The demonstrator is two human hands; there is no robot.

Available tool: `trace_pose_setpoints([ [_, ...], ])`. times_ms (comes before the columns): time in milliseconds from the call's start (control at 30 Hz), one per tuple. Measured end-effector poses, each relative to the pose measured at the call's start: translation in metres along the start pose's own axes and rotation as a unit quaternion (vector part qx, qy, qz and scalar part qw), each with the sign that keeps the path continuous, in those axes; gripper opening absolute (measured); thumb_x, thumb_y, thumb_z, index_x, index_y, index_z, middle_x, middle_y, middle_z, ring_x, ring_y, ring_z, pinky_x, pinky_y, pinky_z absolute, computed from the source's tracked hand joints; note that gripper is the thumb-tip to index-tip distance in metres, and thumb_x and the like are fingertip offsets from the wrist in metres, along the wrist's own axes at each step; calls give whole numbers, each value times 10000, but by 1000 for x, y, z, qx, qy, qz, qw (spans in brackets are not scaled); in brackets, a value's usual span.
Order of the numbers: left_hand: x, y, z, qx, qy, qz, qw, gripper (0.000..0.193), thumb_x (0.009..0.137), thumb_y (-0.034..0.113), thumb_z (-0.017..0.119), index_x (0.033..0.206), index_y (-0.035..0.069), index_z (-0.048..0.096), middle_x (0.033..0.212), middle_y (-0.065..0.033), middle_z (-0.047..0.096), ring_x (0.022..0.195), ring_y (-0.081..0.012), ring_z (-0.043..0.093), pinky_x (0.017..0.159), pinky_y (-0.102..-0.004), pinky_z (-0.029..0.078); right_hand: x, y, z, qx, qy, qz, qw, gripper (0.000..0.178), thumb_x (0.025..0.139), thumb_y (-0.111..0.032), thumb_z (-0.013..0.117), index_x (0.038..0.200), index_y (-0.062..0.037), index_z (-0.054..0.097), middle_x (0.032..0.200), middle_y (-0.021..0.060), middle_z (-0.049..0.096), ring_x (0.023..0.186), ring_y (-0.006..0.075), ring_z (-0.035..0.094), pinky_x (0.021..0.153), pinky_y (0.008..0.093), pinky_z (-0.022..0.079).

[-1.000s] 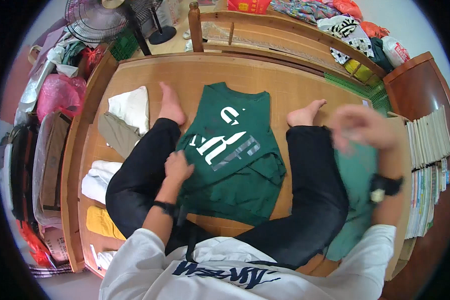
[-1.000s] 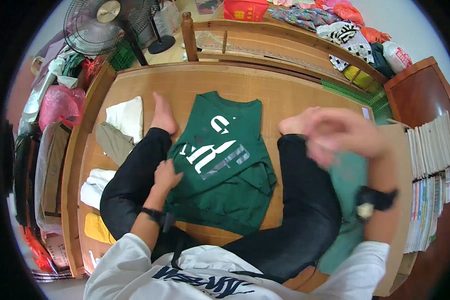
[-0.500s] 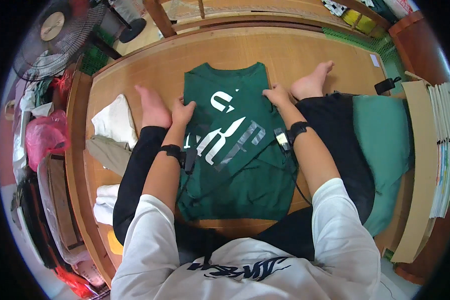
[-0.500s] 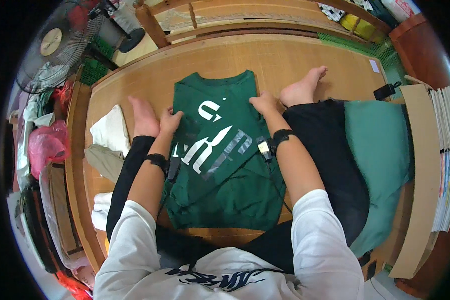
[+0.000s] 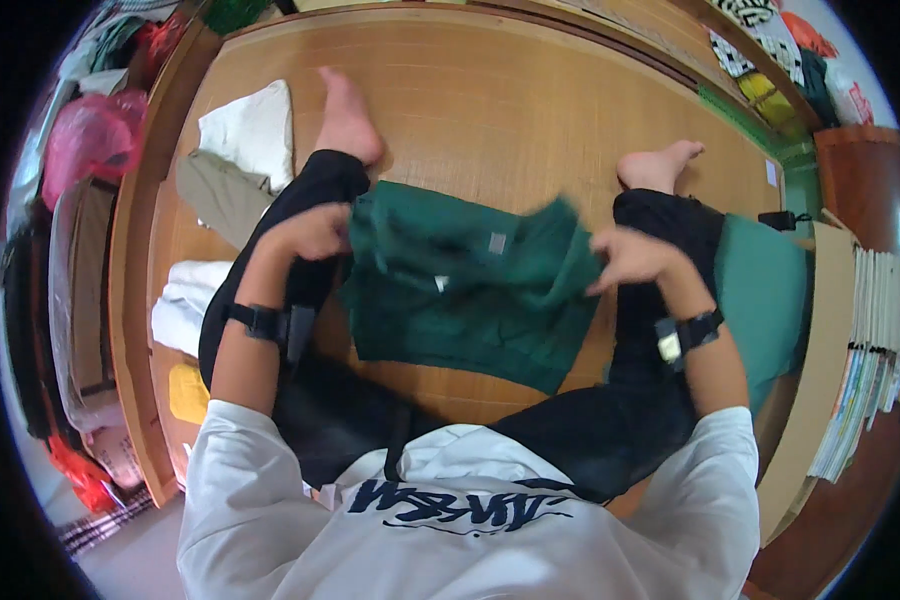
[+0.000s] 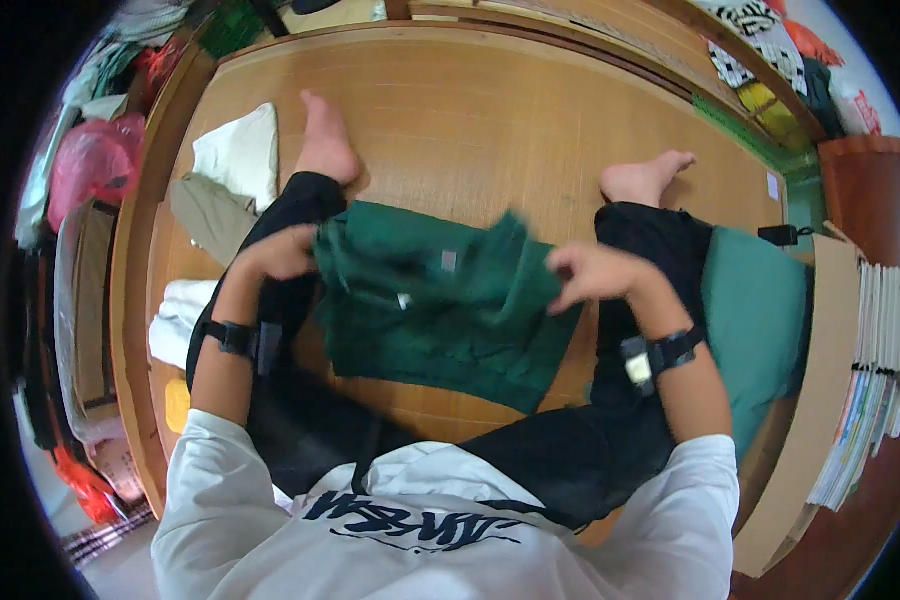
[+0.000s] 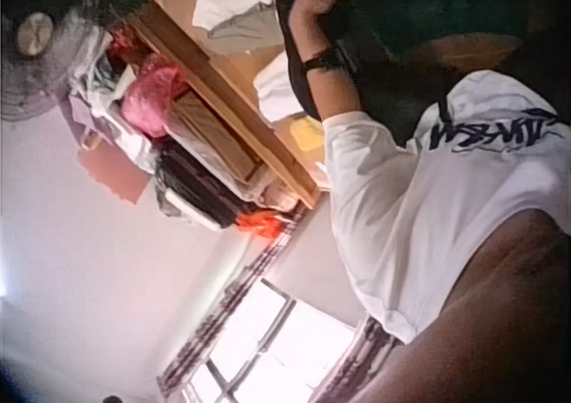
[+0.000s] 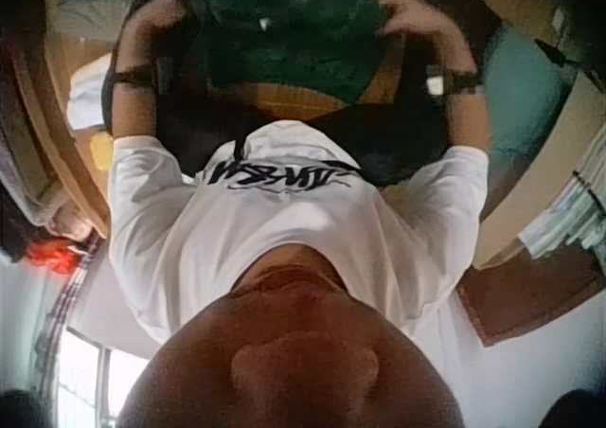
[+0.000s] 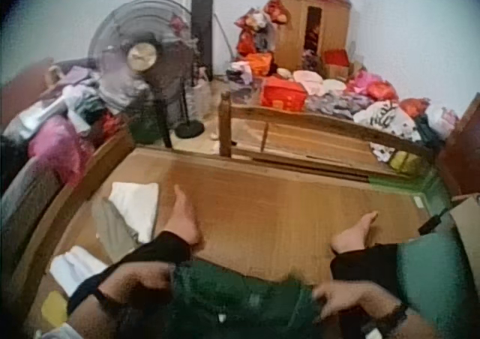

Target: Fold various items of clothing including pants, a sweatshirt, a polo shirt, and a sweater.

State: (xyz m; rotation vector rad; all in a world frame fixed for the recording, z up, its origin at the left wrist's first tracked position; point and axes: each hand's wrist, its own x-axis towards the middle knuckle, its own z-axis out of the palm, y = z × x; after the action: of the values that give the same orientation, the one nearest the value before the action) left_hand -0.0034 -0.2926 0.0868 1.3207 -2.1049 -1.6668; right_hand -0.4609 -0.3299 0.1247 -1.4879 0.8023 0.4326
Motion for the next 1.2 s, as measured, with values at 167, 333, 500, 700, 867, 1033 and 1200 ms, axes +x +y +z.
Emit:
trace_pose_setpoints([
  [167,-28,5,66,263,-45,-221,938,363,788,244,599,1096,55,577,1019,-186,610,974,-323,581,824,-394,466,42,12,71,-248,-11,-6,969,483,618,-166,724,1064,-33,596,839,111,647,811,226,607,706,345,482],
  [333,-25,18,102,207,125,-417,876,636,780,407,623,1163,-67,444,1169,-228,531,1077,-340,531,899,-387,440,117,-28,65,-60,209,-178,960,254,700,-155,655,920,-47,588,739,89,599,702,185,577,645,329,476],
  [500,-16,-18,119,39,204,-429,879,1075,661,519,717,1327,-127,175,1268,-269,450,1162,-338,481,942,-352,415,208,-76,62,-116,451,-195,863,475,716,-170,629,1149,-30,496,1074,179,567,988,315,535,832,405,443],
  [700,-16,-14,116,-38,176,-317,931,744,588,406,761,1110,-80,549,1090,-252,585,1017,-334,578,866,-362,457,249,-101,63,-146,405,-3,903,548,621,-207,635,1113,18,553,1100,253,561,1057,394,518,891,435,434],
  [867,-15,-29,122,-17,249,-247,936,515,670,228,677,1144,63,566,1022,-183,626,957,-325,594,842,-369,462,225,-99,42,-69,419,-17,905,331,578,-205,608,845,-19,670,831,220,637,833,350,620,742,405,494],
  [1033,-27,73,95,98,411,-96,901,526,701,188,661,1156,52,434,926,-201,597,871,-390,567,728,-426,465,185,-83,2,338,352,-248,837,237,685,51,562,895,-37,627,818,14,617,745,144,569,707,280,466],
  [1200,-28,101,119,207,408,50,888,459,691,139,671,1109,91,488,945,-147,570,826,-325,590,687,-413,480,144,-50,-11,298,266,-363,842,201,880,-121,518,1045,-38,597,1005,50,611,931,166,562,845,297,442],
])
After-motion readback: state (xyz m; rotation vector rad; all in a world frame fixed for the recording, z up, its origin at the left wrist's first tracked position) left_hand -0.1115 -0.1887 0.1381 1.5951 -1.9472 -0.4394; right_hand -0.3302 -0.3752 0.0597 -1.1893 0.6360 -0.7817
